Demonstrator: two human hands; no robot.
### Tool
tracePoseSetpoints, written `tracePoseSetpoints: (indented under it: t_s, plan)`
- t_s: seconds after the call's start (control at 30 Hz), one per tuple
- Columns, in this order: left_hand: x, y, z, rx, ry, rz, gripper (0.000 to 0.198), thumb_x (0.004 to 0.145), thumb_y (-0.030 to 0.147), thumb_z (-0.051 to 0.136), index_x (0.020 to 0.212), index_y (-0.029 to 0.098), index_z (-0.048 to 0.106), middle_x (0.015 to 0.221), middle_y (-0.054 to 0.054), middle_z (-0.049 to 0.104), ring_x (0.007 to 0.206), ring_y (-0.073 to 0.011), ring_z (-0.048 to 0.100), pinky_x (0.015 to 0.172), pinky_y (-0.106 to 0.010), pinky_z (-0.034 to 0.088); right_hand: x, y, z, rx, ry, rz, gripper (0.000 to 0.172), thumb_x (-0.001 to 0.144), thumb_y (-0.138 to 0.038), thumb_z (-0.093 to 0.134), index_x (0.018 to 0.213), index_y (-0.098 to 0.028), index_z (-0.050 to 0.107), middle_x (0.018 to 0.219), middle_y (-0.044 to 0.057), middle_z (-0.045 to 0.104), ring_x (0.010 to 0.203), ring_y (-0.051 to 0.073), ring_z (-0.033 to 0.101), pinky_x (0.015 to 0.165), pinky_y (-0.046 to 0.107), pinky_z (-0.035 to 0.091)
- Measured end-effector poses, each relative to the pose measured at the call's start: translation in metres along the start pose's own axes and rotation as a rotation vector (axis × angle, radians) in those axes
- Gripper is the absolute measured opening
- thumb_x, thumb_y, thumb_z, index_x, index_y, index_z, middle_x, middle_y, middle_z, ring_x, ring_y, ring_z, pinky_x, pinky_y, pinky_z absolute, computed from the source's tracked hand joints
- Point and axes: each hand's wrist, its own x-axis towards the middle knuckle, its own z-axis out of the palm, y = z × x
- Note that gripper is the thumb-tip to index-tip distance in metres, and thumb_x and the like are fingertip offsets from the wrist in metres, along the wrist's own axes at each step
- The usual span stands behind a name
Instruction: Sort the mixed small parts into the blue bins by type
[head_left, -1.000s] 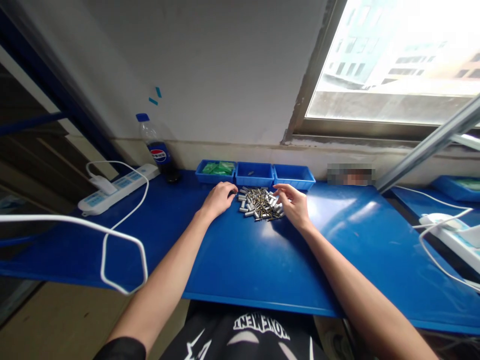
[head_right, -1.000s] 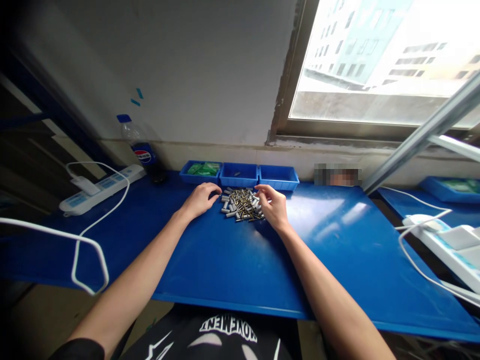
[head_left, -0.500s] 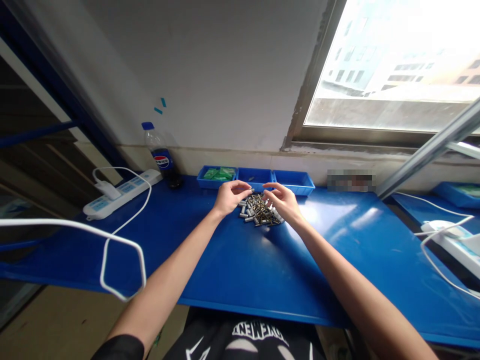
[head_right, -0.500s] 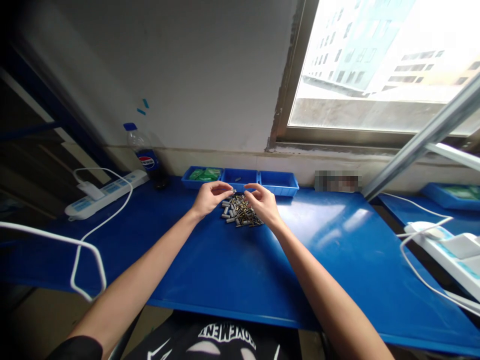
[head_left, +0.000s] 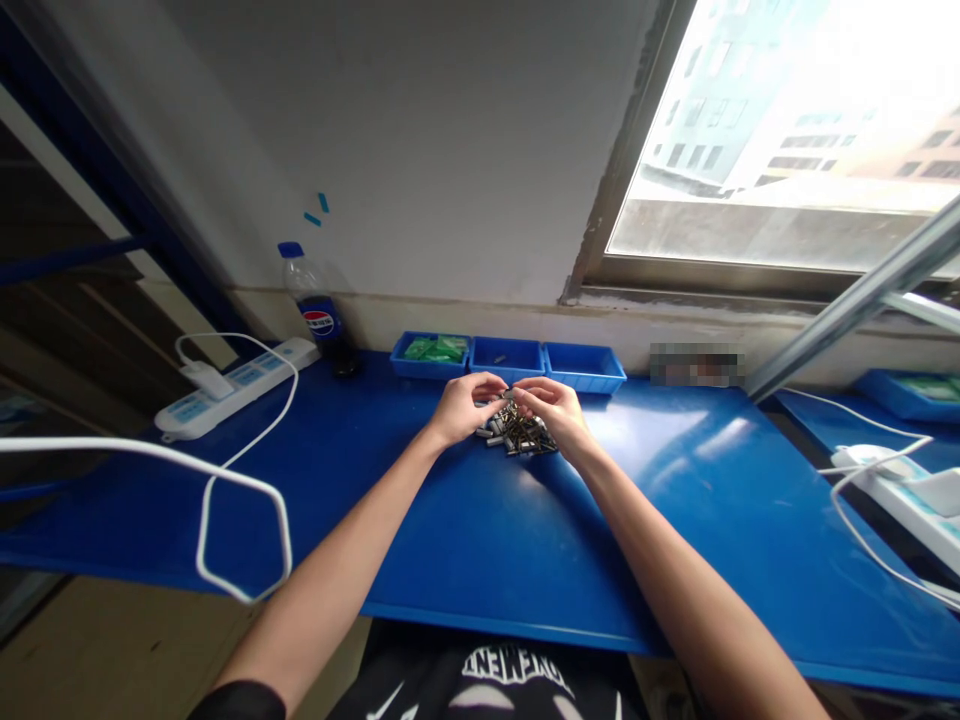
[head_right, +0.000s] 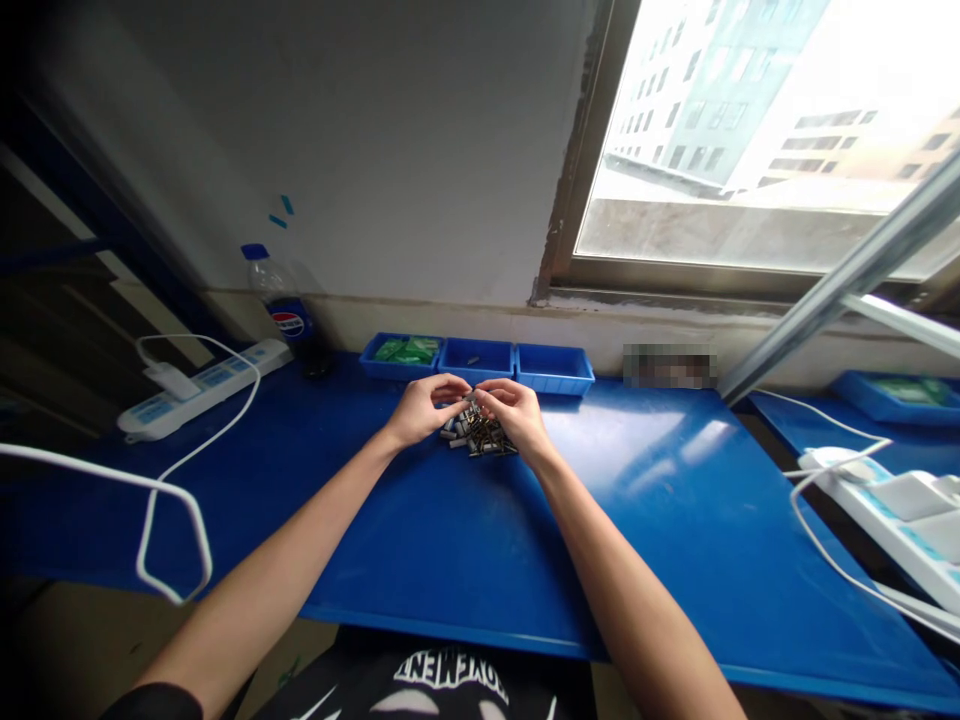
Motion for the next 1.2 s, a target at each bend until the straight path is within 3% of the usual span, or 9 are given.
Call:
tracePoseSetpoints:
  t_s: [0.1,0.17,0.27,0.33,0.67,0.93,1.2]
  plan:
    - [-0.001,-0.009,-0.012,0.377,-0.008,0.098,0.013,0.09,0.023,0.067,0.097,0.018,0.077,0.102,-0.008,0.08,0.097,-0.0231,0.074,0.094,-0.038,0.06,0.009,0.005,0.0,-0.03,0.049,-0.045,0.043,0.076,-0.052,0.081,0.104,-0.019,0.076,0.079,0.004,0.075,0.072,0.02,0.069,0.071,0.033,0.056]
    - [-0.002,-0.015,-0.019,0.536,-0.064,0.119,0.015,0.091,0.021,0.065,0.097,0.019,0.079,0.104,-0.008,0.08,0.1,-0.0249,0.073,0.098,-0.04,0.057,0.014,0.008,0.001,-0.034,0.05,-0.079,0.048,0.077,-0.051,0.08,0.114,-0.021,0.074,0.099,0.007,0.079,0.086,0.022,0.073,0.078,0.034,0.059]
    - [-0.003,-0.022,-0.026,0.612,-0.131,0.113,0.02,0.093,0.023,0.063,0.1,0.019,0.081,0.108,-0.008,0.081,0.102,-0.0257,0.074,0.099,-0.039,0.056,0.015,0.007,0.001,-0.027,0.01,-0.082,0.062,0.079,-0.05,0.079,0.134,-0.025,0.066,0.139,0.012,0.068,0.101,0.024,0.073,0.081,0.036,0.061]
    - [-0.003,-0.022,-0.028,0.612,-0.141,0.106,0.022,0.094,0.024,0.062,0.103,0.02,0.082,0.109,-0.008,0.081,0.102,-0.0252,0.074,0.098,-0.038,0.056,0.012,0.005,-0.001,-0.021,-0.008,-0.071,0.068,0.08,-0.048,0.079,0.142,-0.027,0.061,0.149,0.013,0.061,0.104,0.025,0.074,0.08,0.036,0.061]
    - [-0.003,-0.012,-0.039,0.508,-0.245,0.065,0.027,0.086,0.015,0.068,0.109,0.02,0.081,0.112,-0.007,0.081,0.105,-0.0231,0.076,0.099,-0.034,0.057,-0.005,-0.001,-0.015,-0.053,0.049,-0.079,0.047,0.085,-0.047,0.073,0.125,-0.024,0.068,0.125,0.01,0.075,0.081,0.018,0.072,0.067,0.031,0.057]
    - [-0.001,-0.016,-0.042,0.518,-0.205,0.089,0.014,0.082,0.018,0.074,0.095,0.019,0.08,0.098,-0.006,0.08,0.088,-0.0201,0.074,0.085,-0.029,0.058,-0.006,0.005,-0.01,-0.067,0.052,-0.067,0.038,0.084,-0.046,0.073,0.114,-0.023,0.071,0.112,0.008,0.077,0.071,0.016,0.069,0.063,0.029,0.054]
    - [-0.002,-0.014,-0.039,0.612,-0.159,0.132,0.016,0.092,0.023,0.067,0.1,0.022,0.081,0.105,-0.006,0.081,0.097,-0.0232,0.076,0.095,-0.033,0.056,-0.008,0.001,-0.01,-0.068,0.062,-0.054,0.039,0.083,-0.046,0.073,0.114,-0.023,0.07,0.105,0.008,0.078,0.07,0.017,0.068,0.065,0.03,0.054]
